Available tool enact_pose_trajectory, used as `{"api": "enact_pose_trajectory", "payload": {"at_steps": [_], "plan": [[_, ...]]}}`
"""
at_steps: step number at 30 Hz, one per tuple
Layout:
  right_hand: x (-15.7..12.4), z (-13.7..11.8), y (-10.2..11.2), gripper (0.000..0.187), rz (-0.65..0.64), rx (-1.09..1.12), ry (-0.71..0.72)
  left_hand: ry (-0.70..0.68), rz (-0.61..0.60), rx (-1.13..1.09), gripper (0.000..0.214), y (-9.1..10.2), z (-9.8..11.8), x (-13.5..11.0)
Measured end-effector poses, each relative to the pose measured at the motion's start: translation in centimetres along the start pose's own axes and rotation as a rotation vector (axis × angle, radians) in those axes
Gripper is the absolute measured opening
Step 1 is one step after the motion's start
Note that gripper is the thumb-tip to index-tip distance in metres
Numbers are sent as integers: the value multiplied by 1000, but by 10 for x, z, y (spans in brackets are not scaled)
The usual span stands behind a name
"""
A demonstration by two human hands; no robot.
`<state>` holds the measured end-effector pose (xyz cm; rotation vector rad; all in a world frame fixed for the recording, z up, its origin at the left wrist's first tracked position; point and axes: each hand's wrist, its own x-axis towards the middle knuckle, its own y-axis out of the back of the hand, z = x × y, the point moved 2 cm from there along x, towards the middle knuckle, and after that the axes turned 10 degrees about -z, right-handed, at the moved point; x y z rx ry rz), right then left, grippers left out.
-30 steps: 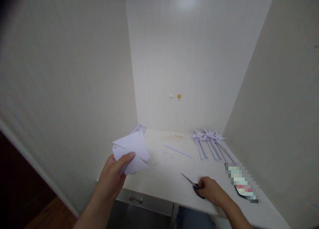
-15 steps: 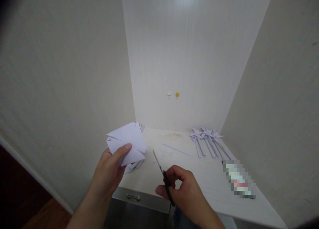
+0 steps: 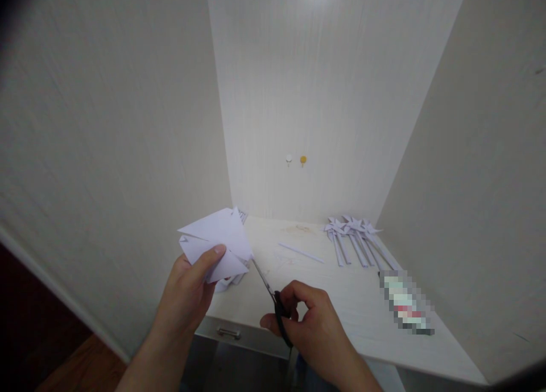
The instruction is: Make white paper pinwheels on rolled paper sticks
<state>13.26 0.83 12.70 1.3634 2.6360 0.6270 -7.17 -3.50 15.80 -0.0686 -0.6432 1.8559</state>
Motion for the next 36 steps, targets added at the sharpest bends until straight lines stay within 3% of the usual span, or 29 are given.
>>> {"api": "enact_pose_trajectory", "payload": {"at_steps": [32, 36], "plan": [[-2, -5, 0, 35, -9, 45, -38, -9, 22, 21, 51, 1, -2, 0], [-3, 6, 1, 25, -96, -20, -24, -8, 35, 15, 52, 3, -2, -1]]}}
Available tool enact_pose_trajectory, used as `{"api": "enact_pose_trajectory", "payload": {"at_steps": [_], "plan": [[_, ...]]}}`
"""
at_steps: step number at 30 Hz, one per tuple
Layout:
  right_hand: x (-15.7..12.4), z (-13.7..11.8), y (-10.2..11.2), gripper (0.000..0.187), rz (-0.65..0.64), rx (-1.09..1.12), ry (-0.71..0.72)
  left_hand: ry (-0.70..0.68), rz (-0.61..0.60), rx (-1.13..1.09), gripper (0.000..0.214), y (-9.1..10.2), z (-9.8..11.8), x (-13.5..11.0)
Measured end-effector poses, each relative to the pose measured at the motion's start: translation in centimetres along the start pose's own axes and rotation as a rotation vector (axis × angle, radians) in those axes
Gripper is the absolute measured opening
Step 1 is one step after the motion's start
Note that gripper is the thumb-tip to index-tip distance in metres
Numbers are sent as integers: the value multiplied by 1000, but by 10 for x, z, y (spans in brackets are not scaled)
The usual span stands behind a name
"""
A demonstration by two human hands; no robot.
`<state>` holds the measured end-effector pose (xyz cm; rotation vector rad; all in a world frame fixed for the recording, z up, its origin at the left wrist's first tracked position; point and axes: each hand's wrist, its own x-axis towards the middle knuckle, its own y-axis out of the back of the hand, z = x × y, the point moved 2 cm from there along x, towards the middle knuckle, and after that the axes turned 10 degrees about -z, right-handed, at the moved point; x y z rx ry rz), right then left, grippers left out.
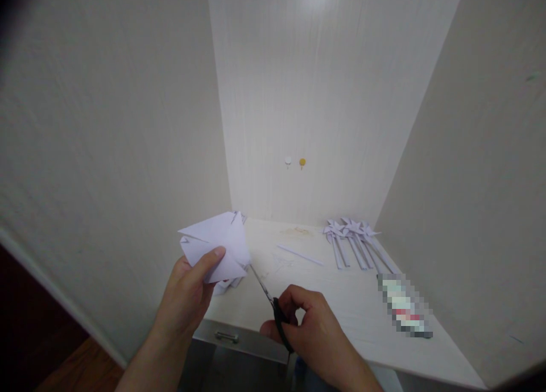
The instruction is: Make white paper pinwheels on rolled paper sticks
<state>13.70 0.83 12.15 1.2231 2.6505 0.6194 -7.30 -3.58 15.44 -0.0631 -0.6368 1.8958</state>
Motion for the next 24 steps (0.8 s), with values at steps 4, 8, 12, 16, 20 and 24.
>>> {"api": "enact_pose_trajectory", "payload": {"at_steps": [4, 8, 12, 16, 20, 24], "plan": [[8, 11, 9, 25, 65, -7, 3, 56, -47, 62, 48, 12, 0, 1], [14, -14, 28, 30, 240, 200, 83, 189, -276, 234, 43, 18, -1, 2], [14, -53, 39, 31, 320, 249, 208, 301, -474, 310, 41, 11, -6, -2], [15, -59, 36, 26, 286, 261, 194, 382, -561, 296, 38, 3, -13, -7], [16, -46, 30, 26, 292, 267, 177, 384, -552, 314, 33, -1, -15, -9], [17, -41, 29, 22, 315, 240, 235, 377, -531, 338, 31, -2, -14, -10]]}}
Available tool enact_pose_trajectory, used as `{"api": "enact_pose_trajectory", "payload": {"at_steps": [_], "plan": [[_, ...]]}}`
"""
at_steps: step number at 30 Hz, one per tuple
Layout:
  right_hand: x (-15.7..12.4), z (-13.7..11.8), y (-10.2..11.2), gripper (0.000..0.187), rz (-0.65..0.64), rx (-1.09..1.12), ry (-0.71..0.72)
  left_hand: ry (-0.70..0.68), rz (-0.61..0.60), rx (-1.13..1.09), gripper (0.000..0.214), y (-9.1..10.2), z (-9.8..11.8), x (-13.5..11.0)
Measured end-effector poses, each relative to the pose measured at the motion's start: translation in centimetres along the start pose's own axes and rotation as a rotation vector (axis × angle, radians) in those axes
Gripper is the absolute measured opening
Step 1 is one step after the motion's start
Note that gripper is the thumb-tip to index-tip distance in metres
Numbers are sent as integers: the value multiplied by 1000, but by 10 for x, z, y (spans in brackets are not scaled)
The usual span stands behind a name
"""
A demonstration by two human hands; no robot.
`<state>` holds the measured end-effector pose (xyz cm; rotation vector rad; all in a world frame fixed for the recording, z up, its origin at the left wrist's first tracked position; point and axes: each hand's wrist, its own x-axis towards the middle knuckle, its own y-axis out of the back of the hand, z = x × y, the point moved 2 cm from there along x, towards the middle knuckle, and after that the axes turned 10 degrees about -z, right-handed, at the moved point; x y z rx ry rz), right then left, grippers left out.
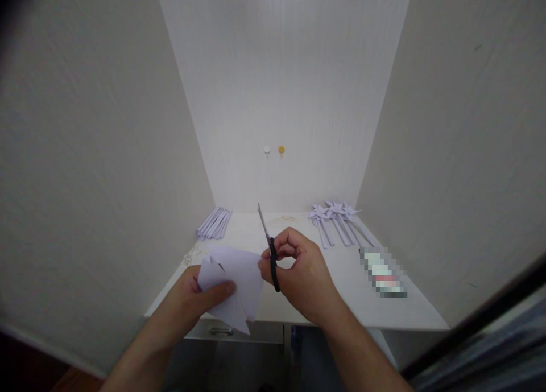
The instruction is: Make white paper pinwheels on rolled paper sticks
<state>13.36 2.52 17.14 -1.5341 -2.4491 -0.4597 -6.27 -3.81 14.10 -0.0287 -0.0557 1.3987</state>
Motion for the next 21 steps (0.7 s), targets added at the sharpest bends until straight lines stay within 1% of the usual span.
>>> {"api": "enact_pose_trajectory", "payload": {"at_steps": [3, 5, 6, 8, 10, 12, 15, 17, 19, 21], "plan": [[0, 1, 1, 23, 16, 5, -1, 18, -1, -1, 29, 3, 0, 1], [1, 3, 1, 25, 46, 31, -14, -8, 51, -18, 28, 4, -1, 3], [1, 4, 0, 27, 70, 53, -21, -44, 101, -39, 27, 3, -3, 4], [1, 9, -2, 30, 140, 121, -27, -154, 241, -123, 28, -2, -7, 5], [1, 16, -7, 31, 235, 206, -18, -277, 374, -293, 30, -11, -15, 7], [-1, 23, -15, 31, 316, 289, -9, -297, 361, -388, 34, -23, -24, 9], [-5, 35, -28, 33, 370, 375, -9, -240, 409, -345, 38, -33, -35, 12], [-9, 42, -34, 34, 388, 386, -14, -212, 443, -301, 37, -33, -38, 13], [-12, 47, -38, 33, 389, 359, -24, -222, 460, -298, 37, -30, -37, 14], [-14, 51, -39, 32, 362, 306, -37, -242, 468, -307, 41, -26, -34, 15]]}}
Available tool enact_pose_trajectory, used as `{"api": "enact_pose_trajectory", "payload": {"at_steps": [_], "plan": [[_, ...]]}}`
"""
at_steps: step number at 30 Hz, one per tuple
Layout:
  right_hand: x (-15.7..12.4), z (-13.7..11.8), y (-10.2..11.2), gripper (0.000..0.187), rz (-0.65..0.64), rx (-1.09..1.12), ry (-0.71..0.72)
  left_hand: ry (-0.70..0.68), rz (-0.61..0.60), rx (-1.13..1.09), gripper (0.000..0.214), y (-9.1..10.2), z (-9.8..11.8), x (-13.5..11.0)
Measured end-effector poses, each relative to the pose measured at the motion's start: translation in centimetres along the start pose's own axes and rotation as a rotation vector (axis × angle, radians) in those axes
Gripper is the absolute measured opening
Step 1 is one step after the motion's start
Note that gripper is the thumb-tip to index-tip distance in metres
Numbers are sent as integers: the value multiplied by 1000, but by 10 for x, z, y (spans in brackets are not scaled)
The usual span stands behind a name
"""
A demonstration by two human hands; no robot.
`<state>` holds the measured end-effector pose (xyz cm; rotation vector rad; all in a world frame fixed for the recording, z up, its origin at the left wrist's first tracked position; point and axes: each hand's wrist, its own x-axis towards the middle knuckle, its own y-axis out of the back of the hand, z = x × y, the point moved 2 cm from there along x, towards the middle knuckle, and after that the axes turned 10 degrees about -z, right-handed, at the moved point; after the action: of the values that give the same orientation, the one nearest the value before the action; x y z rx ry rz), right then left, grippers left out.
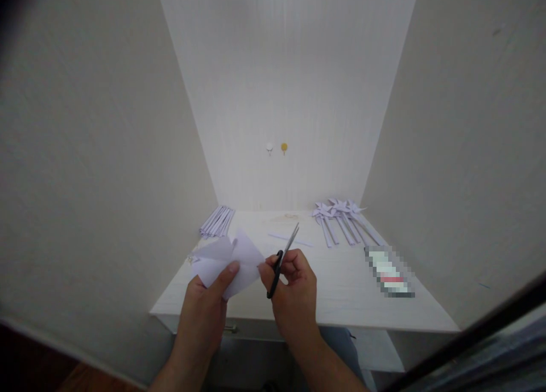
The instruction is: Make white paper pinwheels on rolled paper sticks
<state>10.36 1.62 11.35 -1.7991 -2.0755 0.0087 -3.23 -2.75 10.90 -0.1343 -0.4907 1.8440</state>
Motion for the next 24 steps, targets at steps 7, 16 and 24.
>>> {"api": "enact_pose_trajectory", "payload": {"at_steps": [7, 16, 24], "plan": [[-2, 1, 2, 34, -104, -104, -45, 62, -80, 147, 48, 6, 16, 14], [2, -4, 11, 32, -251, -91, -212, 31, -152, 207, 44, 10, 32, 20], [-14, -16, 34, 28, -709, -217, -466, 41, -51, -47, 67, 13, 51, 22]]}}
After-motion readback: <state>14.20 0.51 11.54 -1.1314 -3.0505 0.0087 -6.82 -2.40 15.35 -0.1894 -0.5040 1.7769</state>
